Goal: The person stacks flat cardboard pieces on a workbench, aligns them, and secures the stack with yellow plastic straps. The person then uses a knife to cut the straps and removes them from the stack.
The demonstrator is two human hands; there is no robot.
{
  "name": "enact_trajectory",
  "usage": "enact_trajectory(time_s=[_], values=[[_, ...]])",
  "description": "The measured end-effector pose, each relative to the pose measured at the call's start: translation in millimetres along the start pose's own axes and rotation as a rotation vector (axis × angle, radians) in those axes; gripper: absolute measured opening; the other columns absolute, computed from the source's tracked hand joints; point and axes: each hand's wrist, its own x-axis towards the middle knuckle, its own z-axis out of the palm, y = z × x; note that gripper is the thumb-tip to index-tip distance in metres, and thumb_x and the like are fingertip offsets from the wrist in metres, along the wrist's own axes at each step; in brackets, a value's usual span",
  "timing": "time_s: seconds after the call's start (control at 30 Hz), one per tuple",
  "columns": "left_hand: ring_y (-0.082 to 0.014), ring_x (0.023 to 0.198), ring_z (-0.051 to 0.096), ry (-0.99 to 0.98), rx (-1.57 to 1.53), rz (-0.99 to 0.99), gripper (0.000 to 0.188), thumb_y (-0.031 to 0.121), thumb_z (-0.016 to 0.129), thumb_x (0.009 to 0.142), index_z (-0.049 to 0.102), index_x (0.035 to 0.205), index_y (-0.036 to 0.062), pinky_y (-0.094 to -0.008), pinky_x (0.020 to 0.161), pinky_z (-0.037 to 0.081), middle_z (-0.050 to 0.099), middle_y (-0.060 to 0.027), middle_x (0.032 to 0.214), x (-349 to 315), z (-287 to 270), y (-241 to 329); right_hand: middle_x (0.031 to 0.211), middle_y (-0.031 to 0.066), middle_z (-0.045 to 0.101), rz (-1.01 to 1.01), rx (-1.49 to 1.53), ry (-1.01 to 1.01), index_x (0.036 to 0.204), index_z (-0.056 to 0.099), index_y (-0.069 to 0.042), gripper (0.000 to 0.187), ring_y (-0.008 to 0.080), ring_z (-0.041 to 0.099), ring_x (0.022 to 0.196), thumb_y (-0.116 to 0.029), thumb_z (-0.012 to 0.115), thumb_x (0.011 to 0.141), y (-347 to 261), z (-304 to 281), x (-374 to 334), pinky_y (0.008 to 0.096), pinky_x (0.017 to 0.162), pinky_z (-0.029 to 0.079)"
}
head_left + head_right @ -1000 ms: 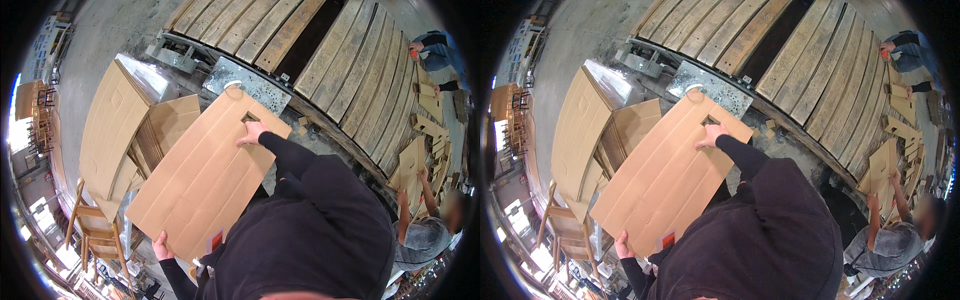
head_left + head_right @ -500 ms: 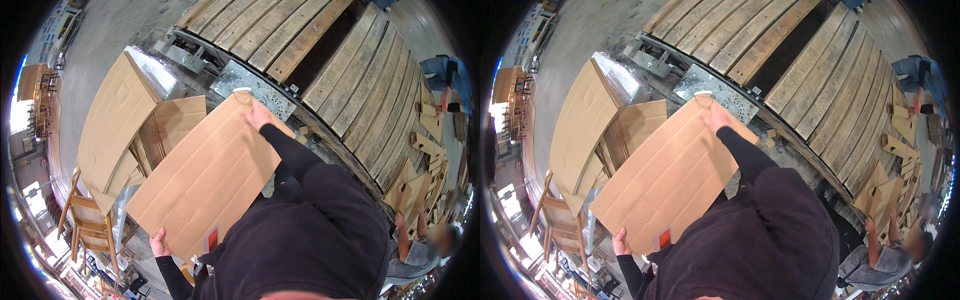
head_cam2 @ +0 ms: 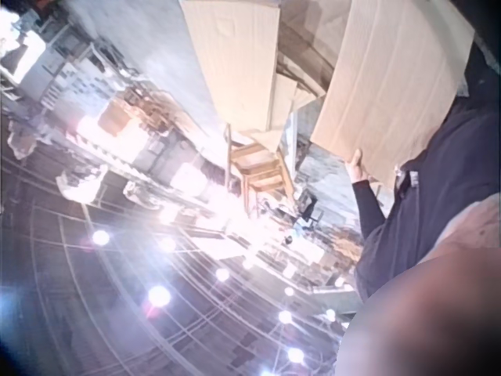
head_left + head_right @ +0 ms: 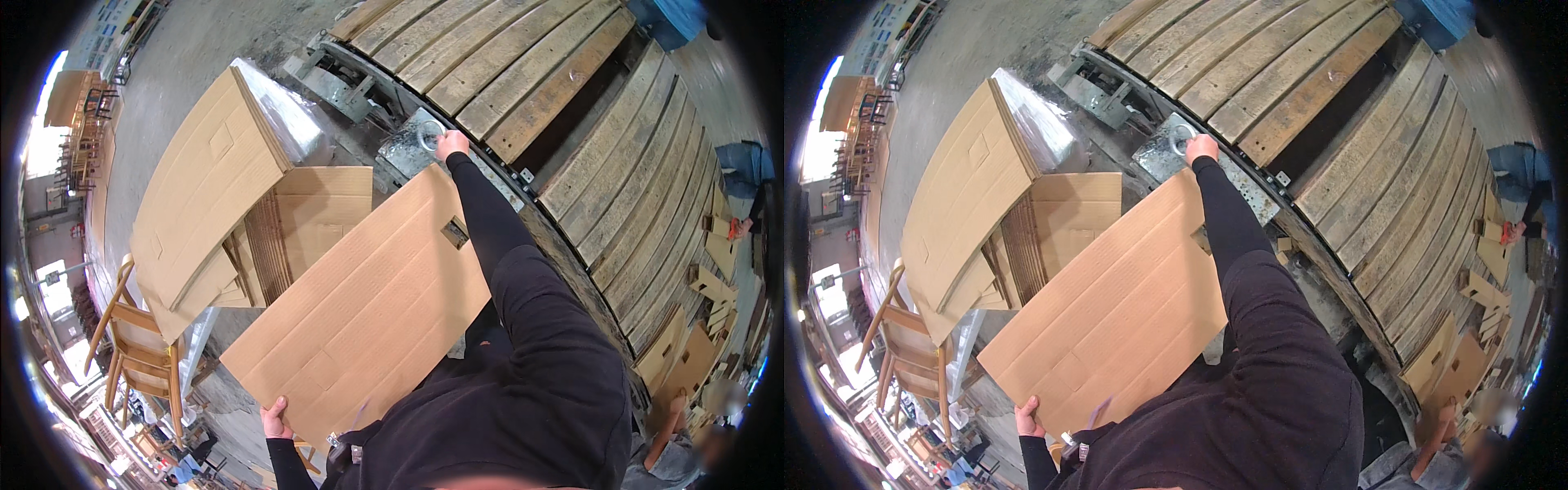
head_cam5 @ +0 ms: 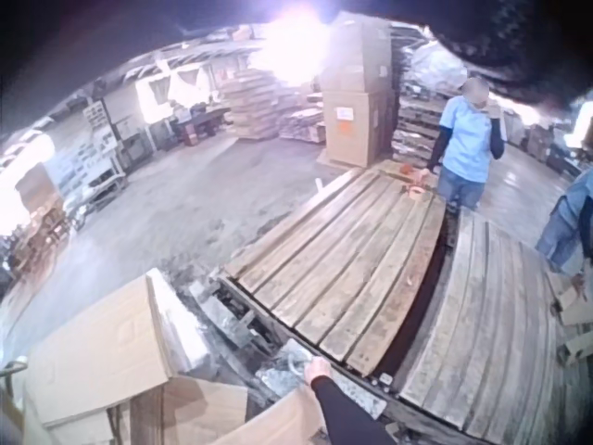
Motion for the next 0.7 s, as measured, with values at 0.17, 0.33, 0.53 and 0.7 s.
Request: enact_trajectory(time_s=[0.17, 0.33, 0.53, 0.7], values=[[-0.027, 0.106, 0.061, -0.077, -0.057, 0.0, 0.059, -0.002, 0.067, 0.076, 0.046, 0.131, -0.001, -0.0413, 0.094, 0.05, 0.062, -0.0126, 0.117, 12, 6, -4, 0.102, 0.0254, 0.067, 0.153, 0.003, -0.202, 0.092, 0.07, 0.005, 0.05, 0.0374, 0.065, 0.097, -0.044, 0.072, 0.079, -25, 7, 0, 0.0421, 0.086, 0.051], [-0.0265, 0.104, 0.062, -0.211, -0.137, 0.028, 0.056, -0.005, 0.064, 0.078, 0.046, 0.131, -0.0018, -0.0383, 0.093, 0.051, 0.061, -0.014, 0.118, 21, 7, -7, 0.091, 0.0186, 0.06, -0.575, 0.248, 0.079, 0.117, 0.057, 0.001, 0.038, 0.0347, 0.059, 0.089, -0.019, 0.064, 0.085, -35, -3, -128, 0.0416, 0.078, 0.049], [-0.0251, 0.101, 0.063, -0.123, -0.121, -0.056, 0.052, -0.001, 0.072, 0.075, 0.051, 0.122, -0.0023, -0.0381, 0.091, 0.051, 0.063, -0.0133, 0.113, 32, -1, -3, 0.124, 0.0162, 0.057, -1.521, 0.297, -0.603, 0.128, 0.052, -0.001, 0.054, 0.0314, 0.054, 0.117, -0.021, 0.069, 0.08, -64, -35, -388, 0.0433, 0.102, 0.042], [-0.0251, 0.097, 0.064, -0.098, -0.143, -0.044, 0.049, 0.0, 0.077, 0.071, 0.054, 0.114, -0.0024, -0.0383, 0.088, 0.052, 0.065, -0.0146, 0.108, 38, -1, -6, 0.14, 0.0204, 0.045, -1.514, 0.035, -0.727, 0.137, 0.042, 0.003, 0.068, 0.0314, 0.04, 0.134, -0.032, 0.066, 0.083, -89, -36, -442, 0.0467, 0.114, 0.025]])
